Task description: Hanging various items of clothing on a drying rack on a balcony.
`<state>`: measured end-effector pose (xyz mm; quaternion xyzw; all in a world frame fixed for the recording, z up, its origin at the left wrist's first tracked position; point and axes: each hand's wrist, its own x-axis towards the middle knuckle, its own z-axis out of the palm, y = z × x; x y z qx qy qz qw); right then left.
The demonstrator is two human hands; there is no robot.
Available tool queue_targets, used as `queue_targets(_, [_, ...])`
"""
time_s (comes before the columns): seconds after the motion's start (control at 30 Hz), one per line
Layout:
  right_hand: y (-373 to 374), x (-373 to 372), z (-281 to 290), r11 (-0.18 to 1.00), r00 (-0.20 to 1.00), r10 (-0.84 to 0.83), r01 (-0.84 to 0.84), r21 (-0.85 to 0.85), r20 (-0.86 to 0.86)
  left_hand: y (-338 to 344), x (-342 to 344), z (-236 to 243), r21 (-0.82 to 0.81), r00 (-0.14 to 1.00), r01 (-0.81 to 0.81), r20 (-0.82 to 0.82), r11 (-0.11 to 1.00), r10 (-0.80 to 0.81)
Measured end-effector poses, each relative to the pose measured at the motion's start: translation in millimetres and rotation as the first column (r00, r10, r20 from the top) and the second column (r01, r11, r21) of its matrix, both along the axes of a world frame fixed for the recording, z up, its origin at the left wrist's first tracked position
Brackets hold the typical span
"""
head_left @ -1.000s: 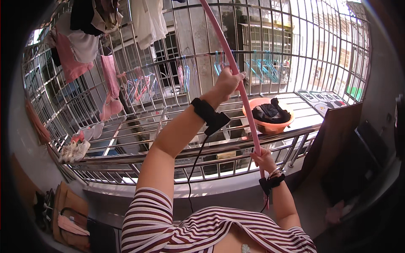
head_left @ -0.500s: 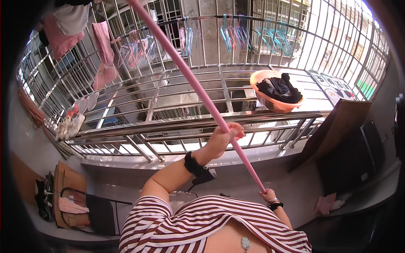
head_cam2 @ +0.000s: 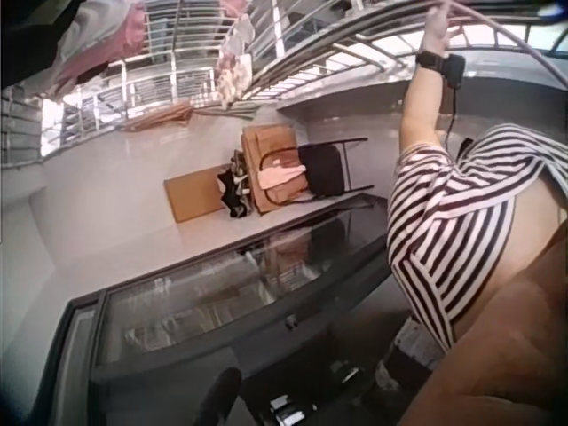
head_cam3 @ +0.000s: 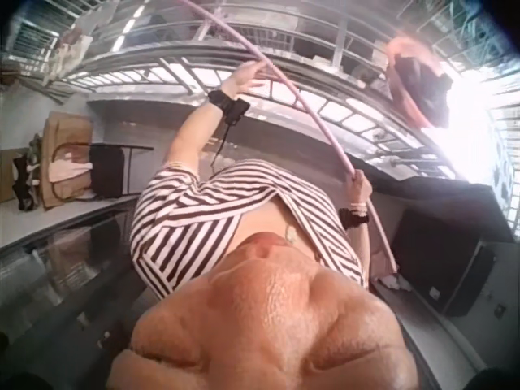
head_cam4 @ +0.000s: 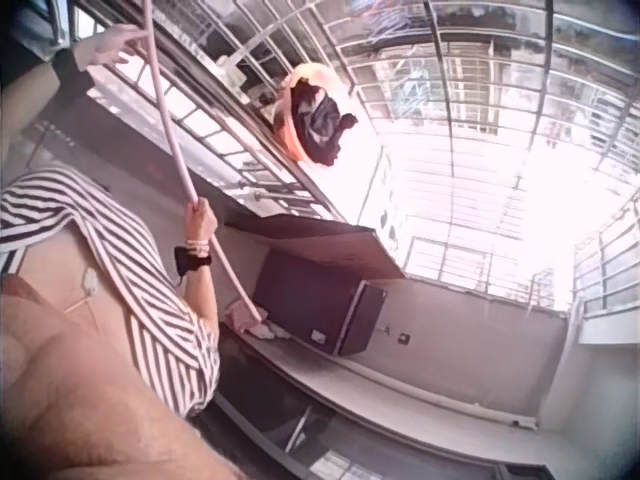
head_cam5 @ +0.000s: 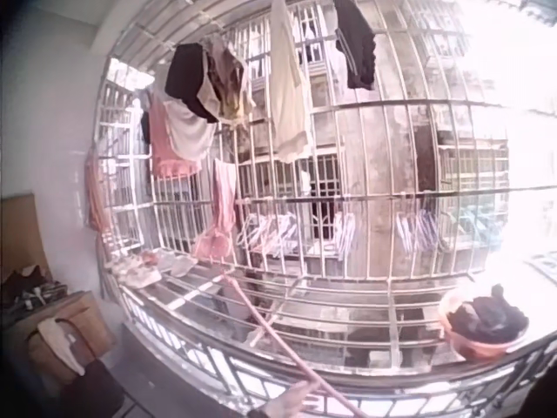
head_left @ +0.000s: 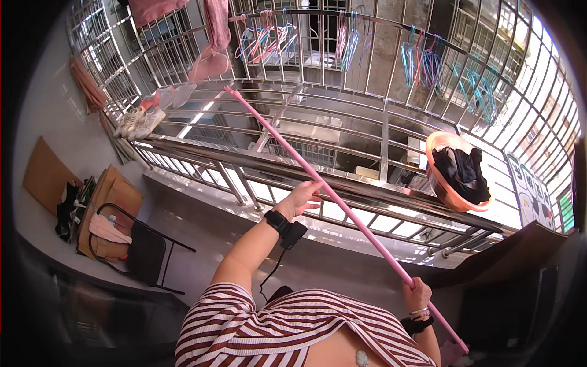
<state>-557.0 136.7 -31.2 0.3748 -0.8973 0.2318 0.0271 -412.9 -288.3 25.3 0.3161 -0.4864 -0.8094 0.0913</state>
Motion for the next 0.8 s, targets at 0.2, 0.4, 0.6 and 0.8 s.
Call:
queue_targets(0.2, [-120, -36, 56, 0.999, 0.998, -0.004, 0.007, 0.039, -0.059, -45, 48, 9, -0.013, 0.97, -0.23, -0.084, 0.973, 0.228])
queue_targets(0.4, [-233, -52, 64, 1.0, 0.99, -0.021, 0.02, -0.008, -0.143, -120, 124, 10, -0.091, 0.916, -0.401, -0.053, 0.912, 0.398])
queue_targets(0.6, [-329, -57, 55, 1.0, 0.981, 0.024, -0.02, 0.021, -0.194, -181, 185, 1, -0.078, 0.847, -0.531, -0.038, 0.844, 0.53])
queue_targets(0.8, [-395, -58, 43, 0.996, 0.982, 0.045, -0.059, -0.07, -0.186, -232, 207, -15, -0.045, 0.823, -0.565, 0.053, 0.824, 0.566])
